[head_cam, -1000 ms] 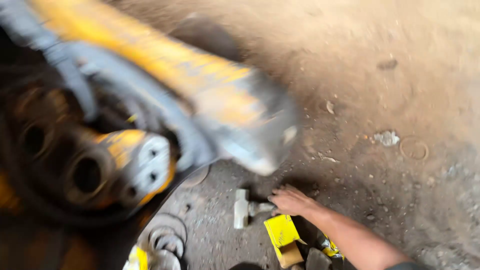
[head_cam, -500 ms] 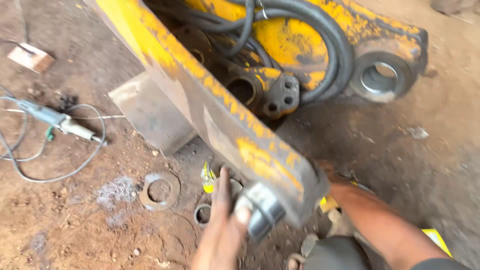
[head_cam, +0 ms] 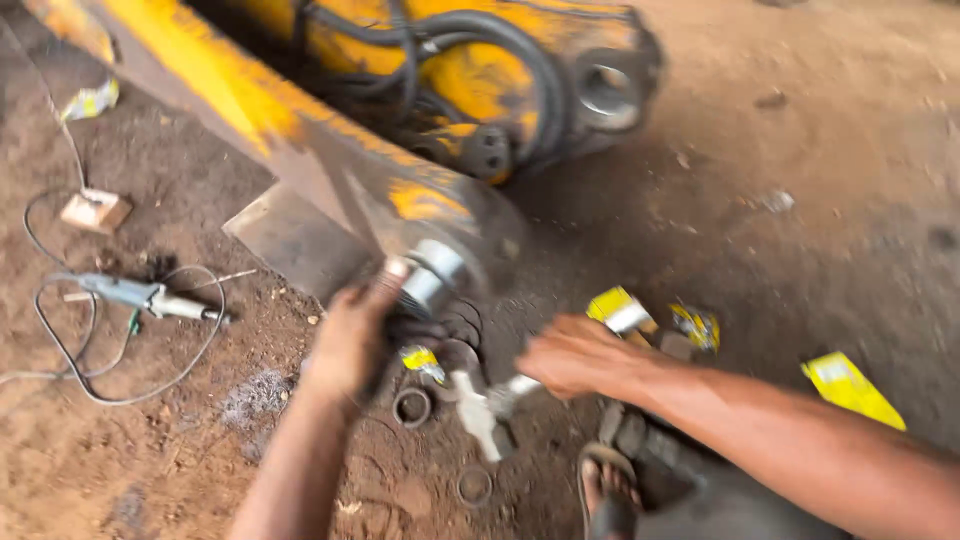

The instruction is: Grinding the internal surface of a machinery joint and installing a new bushing using a hammer.

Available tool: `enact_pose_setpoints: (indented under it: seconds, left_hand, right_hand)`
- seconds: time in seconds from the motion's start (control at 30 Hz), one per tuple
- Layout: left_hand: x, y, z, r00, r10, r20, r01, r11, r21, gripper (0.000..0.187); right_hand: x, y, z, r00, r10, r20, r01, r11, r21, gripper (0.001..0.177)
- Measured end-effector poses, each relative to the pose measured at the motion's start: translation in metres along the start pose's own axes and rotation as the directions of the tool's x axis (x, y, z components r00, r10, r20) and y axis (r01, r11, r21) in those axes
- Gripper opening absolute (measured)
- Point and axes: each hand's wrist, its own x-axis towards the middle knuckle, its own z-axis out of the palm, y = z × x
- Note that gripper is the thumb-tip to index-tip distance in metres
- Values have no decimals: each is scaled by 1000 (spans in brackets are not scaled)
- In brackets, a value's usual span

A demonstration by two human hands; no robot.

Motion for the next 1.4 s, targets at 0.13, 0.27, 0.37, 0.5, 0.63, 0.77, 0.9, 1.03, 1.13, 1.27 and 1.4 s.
enact_pose_setpoints:
  seconds: [0.13,0.27,0.37,0.5,0.63,0.77,0.9,1.03,1.13,1.27,1.4]
  left_hand:
    - [-6,13,4,997,16,-70,-21,997,-72,54]
    - [11,2,-12,998,48,-51,-51,997,-50,48]
    - [6,1,-5,981,169,-90,-164,984,68,49]
    - [-2,1,3,982,83,-167,-76,996,48,53]
    - [4,-9,-2,981,132,-139,-143,987,-74,54]
    - [-3,6,-4,993,64,-96,-82,976,-201,55]
    - [5,3,-12,994,110,13,-103,960,-262,54]
    - [10,-3,-20,996,59,67,-37,955,-293,56]
    - [23,-9,-24,980,118,163,-54,935,-349,55]
    - [27,-9,-27,976,96,196,-14,923,-384,53]
    - [26,-12,-28,978,78,192,-12,946,-324,48]
  right_hand:
    - [-57,-34,-37,993,1,-114,3,999,36,11]
    - [-90,-61,-40,930,104,-351,-28,976,215,23]
    - [-93,-79,-16,962,207,-180,-110,893,436,52]
    - [-85,-102,-8,986,155,-58,-81,760,645,27]
    - [-75,-108,-7,980,178,84,-169,541,824,48]
    - [-79,-103,-18,974,111,-197,87,620,780,23]
    - [-73,-110,-17,935,-1,-355,301,531,792,34]
    - [-64,-112,-28,980,-52,-192,188,559,807,43]
    - [-66,-118,-37,951,-166,-260,306,402,863,45]
    - [-55,-117,-60,977,-179,-119,206,615,761,41]
    - [-35,-91,-56,976,-7,-219,190,526,829,45]
